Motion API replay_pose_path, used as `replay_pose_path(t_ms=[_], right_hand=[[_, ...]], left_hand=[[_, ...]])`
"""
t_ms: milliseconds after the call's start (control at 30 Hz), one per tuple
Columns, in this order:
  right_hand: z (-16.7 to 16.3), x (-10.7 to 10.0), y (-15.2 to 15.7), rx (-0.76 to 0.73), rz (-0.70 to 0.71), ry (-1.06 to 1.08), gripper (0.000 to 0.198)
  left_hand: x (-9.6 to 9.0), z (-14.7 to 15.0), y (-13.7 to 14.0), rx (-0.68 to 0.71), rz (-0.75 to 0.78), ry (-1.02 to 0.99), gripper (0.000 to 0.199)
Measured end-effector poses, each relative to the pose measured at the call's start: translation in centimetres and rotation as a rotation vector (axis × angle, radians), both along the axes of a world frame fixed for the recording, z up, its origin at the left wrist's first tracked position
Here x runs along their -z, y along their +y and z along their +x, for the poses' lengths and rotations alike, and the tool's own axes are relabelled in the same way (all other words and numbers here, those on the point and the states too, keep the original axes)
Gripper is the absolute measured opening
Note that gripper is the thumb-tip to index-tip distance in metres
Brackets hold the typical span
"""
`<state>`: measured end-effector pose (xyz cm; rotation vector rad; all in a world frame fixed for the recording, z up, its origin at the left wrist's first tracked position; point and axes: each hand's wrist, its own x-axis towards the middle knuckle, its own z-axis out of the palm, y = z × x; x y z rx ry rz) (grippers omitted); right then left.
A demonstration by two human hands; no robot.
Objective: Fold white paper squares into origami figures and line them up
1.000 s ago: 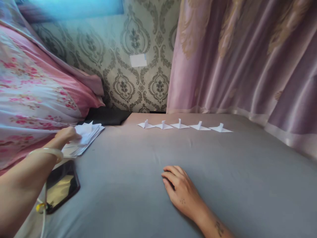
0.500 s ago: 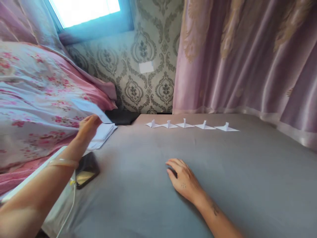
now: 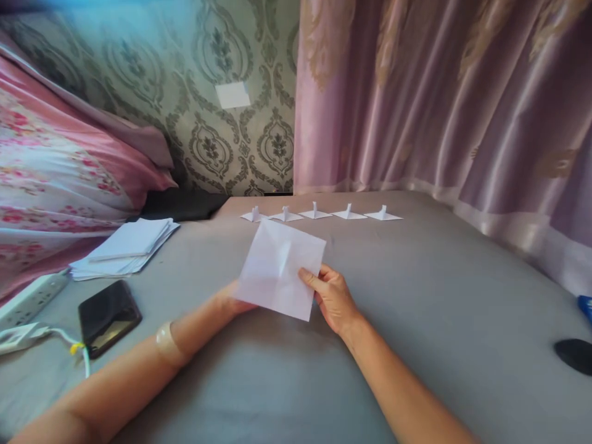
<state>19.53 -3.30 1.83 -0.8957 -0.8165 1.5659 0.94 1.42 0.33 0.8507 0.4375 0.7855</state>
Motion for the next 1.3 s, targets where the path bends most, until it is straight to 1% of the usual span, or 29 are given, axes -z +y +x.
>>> replay_pose_path(t_ms=[100,167,200,233,267,333,433,567,633,667,767,800,867,933,967,1067,1133,1167,1200,1267,1300], right_hand=[[-0.3,0.2,0.1,0.167,-0.084,0.035,0.037],[-0.4,0.3,0.2,0.259,-0.103,0.054,0.035],[-0.5,0.4,0.3,0.292,-0.112,0.057,0.034],[-0.6,0.4,0.3,0.317,-0.122,0.058,0.033],[-0.7,0.5,0.3,0.335,-0.133,0.059,0.032],[-1.0,0.6,0.2,0.348,-0.149,0.07,0.033],[-1.5,0.8,0.2,0.331,-0.184,0.087,0.035],[-1.1,0.9,0.4,0.234,-0.236,0.05,0.035],[-0.2,0.7,0.7,0.204,-0.216,0.006,0.034],[0.4,0.5,0.9,0.235,-0.185,-0.015,0.033],[2.2,-0.1,1.3,0.242,-0.098,-0.134,0.038],[2.6,-0.3,1.3,0.202,-0.088,-0.174,0.04],[3.1,-0.4,1.3,0.137,-0.084,-0.248,0.041],[3.1,-0.5,1.1,0.102,-0.117,-0.315,0.037],[3.0,-0.5,0.9,0.096,-0.14,-0.339,0.036],[2.5,-0.7,0.6,0.091,-0.197,-0.342,0.035],[2.3,-0.9,0.5,0.089,-0.22,-0.317,0.034],[2.2,-1.0,0.5,0.091,-0.233,-0.306,0.033],[2.2,-1.1,0.5,0.096,-0.245,-0.295,0.032],[2.3,-1.1,0.7,0.117,-0.257,-0.271,0.031],[2.3,-1.0,0.8,0.13,-0.255,-0.264,0.032]], left_hand=[[-0.2,-0.3,0.0,-0.029,-0.087,0.001,0.033],[-0.7,-0.7,0.0,-0.035,-0.153,-0.038,0.053],[-0.9,-0.8,-0.1,-0.043,-0.162,-0.062,0.064],[-1.0,-0.8,-0.3,-0.051,-0.16,-0.077,0.069],[-1.1,-0.7,-0.5,-0.065,-0.145,-0.078,0.066],[-1.2,0.0,-1.0,-0.116,-0.115,-0.056,0.053],[-1.1,1.0,-1.3,-0.229,-0.151,-0.023,0.047],[-0.8,0.8,-0.6,-0.298,-0.182,0.01,0.04],[-0.6,0.1,-0.1,-0.33,-0.154,0.079,0.039],[-0.6,-0.2,0.1,-0.34,-0.129,0.123,0.038],[-0.5,-0.8,0.1,-0.323,-0.038,0.237,0.036],[-0.6,-0.9,0.1,-0.303,-0.007,0.26,0.036],[-0.6,-0.8,-0.1,-0.256,0.045,0.29,0.034],[-0.8,-0.6,-0.2,-0.255,0.072,0.294,0.032],[-0.8,-0.6,-0.1,-0.289,0.077,0.288,0.031],[-1.2,-0.8,0.4,-0.452,0.066,0.274,0.031],[-1.3,-1.2,1.0,-0.507,0.043,0.263,0.038],[-1.4,-1.4,1.2,-0.494,0.02,0.25,0.043],[-1.4,-1.5,1.4,-0.453,-0.011,0.235,0.049],[-1.3,-1.7,1.7,-0.329,-0.055,0.222,0.06],[-1.3,-1.7,1.7,-0.264,-0.049,0.234,0.061]])
